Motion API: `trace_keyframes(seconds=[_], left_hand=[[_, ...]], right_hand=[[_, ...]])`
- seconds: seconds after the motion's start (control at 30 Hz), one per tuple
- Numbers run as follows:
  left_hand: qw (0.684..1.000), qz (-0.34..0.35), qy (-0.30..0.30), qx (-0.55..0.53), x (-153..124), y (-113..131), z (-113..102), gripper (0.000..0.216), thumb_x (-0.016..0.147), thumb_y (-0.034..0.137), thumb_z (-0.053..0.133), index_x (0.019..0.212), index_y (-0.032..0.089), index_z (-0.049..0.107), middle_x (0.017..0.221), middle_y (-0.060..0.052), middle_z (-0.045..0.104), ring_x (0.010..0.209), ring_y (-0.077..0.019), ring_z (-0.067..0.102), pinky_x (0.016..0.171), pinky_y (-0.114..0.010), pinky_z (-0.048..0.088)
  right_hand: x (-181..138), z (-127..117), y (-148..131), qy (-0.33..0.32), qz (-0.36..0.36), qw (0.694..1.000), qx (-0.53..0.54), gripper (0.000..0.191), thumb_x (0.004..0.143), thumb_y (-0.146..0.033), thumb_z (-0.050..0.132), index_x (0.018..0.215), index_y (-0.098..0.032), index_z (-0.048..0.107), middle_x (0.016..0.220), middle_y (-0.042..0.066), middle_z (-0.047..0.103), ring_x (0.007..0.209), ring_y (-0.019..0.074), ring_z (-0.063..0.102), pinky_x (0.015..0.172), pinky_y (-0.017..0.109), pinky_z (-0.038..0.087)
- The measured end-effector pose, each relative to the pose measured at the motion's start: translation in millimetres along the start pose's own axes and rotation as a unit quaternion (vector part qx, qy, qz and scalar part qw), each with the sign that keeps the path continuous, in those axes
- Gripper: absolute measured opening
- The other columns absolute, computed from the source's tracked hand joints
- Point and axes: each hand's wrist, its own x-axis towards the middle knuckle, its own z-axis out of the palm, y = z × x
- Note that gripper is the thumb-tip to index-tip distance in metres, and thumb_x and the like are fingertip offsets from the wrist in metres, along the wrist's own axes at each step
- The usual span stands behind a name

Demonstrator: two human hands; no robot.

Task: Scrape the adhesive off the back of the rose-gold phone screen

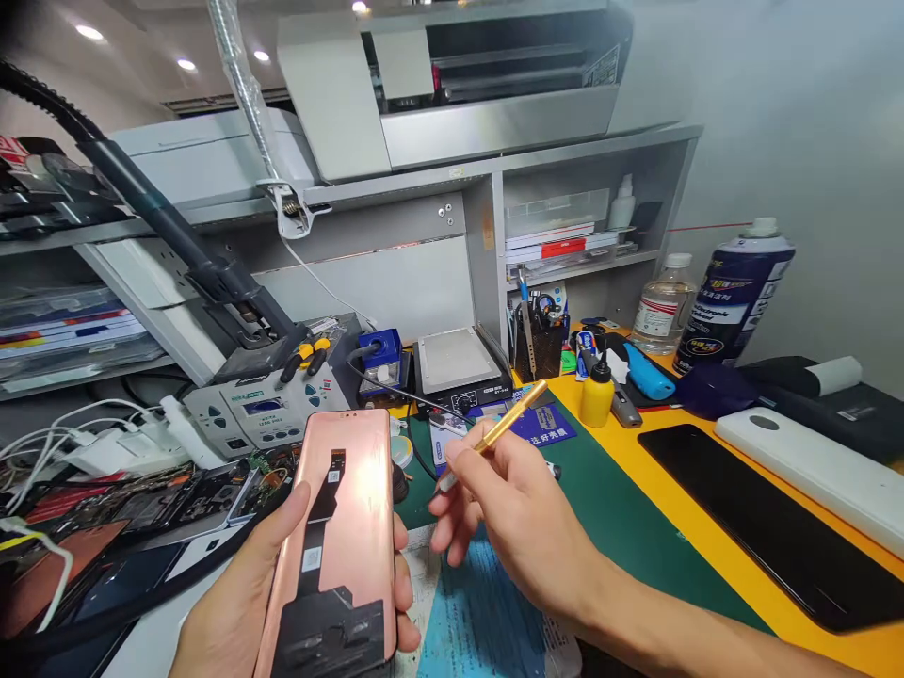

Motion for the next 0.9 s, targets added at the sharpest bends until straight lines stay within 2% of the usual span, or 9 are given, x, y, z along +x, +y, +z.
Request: trace_keyframes(seconds=[0.07, 0.13, 0.27, 0.4, 0.53, 0.6, 0.7, 0.9], left_hand=[[0.997, 0.045, 0.043, 0.044, 0.1, 5.6, -3.4, 0.048, 0.092, 0.045, 0.054, 0.096, 0.002, 0.075, 0.08, -0.021, 0.076, 0.072, -0.0324, 0.075, 0.074, -0.042, 0.06], [0.987, 0.113, 0.088, 0.071, 2.1, 11.8, -6.7, 0.033, 0.084, 0.032, 0.064, 0.099, 0.005, 0.074, 0.084, -0.019, 0.076, 0.073, -0.0309, 0.075, 0.074, -0.042, 0.061], [0.961, 0.209, 0.152, 0.095, 4.1, 24.5, -10.7, 0.03, 0.078, 0.017, 0.066, 0.104, 0.005, 0.07, 0.089, -0.018, 0.077, 0.078, -0.0292, 0.076, 0.074, -0.038, 0.063], [0.937, 0.253, 0.213, 0.114, -17.8, 37.6, -14.7, 0.036, 0.082, 0.016, 0.064, 0.116, 0.009, 0.068, 0.099, -0.015, 0.077, 0.082, -0.0286, 0.077, 0.069, -0.039, 0.066], [0.918, 0.253, 0.275, 0.136, -62.3, 50.2, -28.5, 0.041, 0.081, 0.012, 0.068, 0.121, 0.012, 0.066, 0.107, -0.016, 0.077, 0.089, -0.0305, 0.077, 0.072, -0.038, 0.066], [0.914, 0.22, 0.306, 0.149, -85.1, 52.9, -38.3, 0.044, 0.078, 0.01, 0.072, 0.121, 0.007, 0.065, 0.108, -0.021, 0.076, 0.087, -0.0347, 0.077, 0.069, -0.041, 0.066], [0.908, 0.169, 0.34, 0.179, -110.9, 48.7, -50.5, 0.053, 0.08, 0.013, 0.074, 0.13, 0.01, 0.057, 0.108, -0.02, 0.077, 0.085, -0.0356, 0.077, 0.065, -0.041, 0.065], [0.921, 0.138, 0.322, 0.172, -124.5, 32.4, -51.1, 0.052, 0.089, 0.021, 0.068, 0.134, 0.003, 0.049, 0.098, -0.023, 0.077, 0.065, -0.0278, 0.074, 0.059, -0.037, 0.062]], right_hand=[[5.5, -2.7, 1.3, 0.007, -0.021, 1.0, -0.011, 0.037, 0.093, -0.054, 0.064, 0.083, -0.021, 0.05, 0.069, 0.0, 0.07, 0.054, 0.0163, 0.07, 0.048, 0.027, 0.056], [10.4, -4.5, 2.3, 0.01, -0.03, 0.999, -0.02, 0.034, 0.094, -0.05, 0.064, 0.084, -0.021, 0.049, 0.069, 0.0, 0.071, 0.054, 0.0166, 0.07, 0.047, 0.027, 0.056], [16.6, -7.0, 1.6, 0.02, -0.019, 0.999, -0.034, 0.022, 0.103, -0.035, 0.054, 0.089, -0.019, 0.051, 0.072, 0.0, 0.071, 0.055, 0.0154, 0.07, 0.046, 0.025, 0.055], [18.3, -8.8, -1.3, 0.023, 0.006, 0.998, -0.051, 0.02, 0.105, -0.034, 0.055, 0.105, -0.015, 0.061, 0.079, -0.001, 0.069, 0.057, 0.0123, 0.067, 0.047, 0.023, 0.055], [15.7, -6.7, -2.6, 0.01, 0.007, 0.998, -0.058, 0.024, 0.104, -0.036, 0.056, 0.112, -0.014, 0.063, 0.083, 0.0, 0.07, 0.058, 0.012, 0.067, 0.047, 0.023, 0.054], [13.5, -4.9, -2.0, 0.002, -0.003, 0.998, -0.057, 0.025, 0.104, -0.037, 0.056, 0.111, -0.014, 0.063, 0.083, 0.0, 0.069, 0.058, 0.0119, 0.066, 0.047, 0.022, 0.054], [10.9, -3.8, 1.0, -0.013, -0.02, 0.998, -0.052, 0.024, 0.104, -0.037, 0.057, 0.107, -0.014, 0.064, 0.082, 0.0, 0.069, 0.059, 0.0119, 0.066, 0.048, 0.023, 0.053], [9.2, -8.5, 7.4, -0.05, -0.052, 0.997, -0.036, 0.031, 0.102, -0.043, 0.057, 0.087, -0.016, 0.062, 0.075, -0.002, 0.068, 0.063, 0.0144, 0.067, 0.062, 0.03, 0.056]])
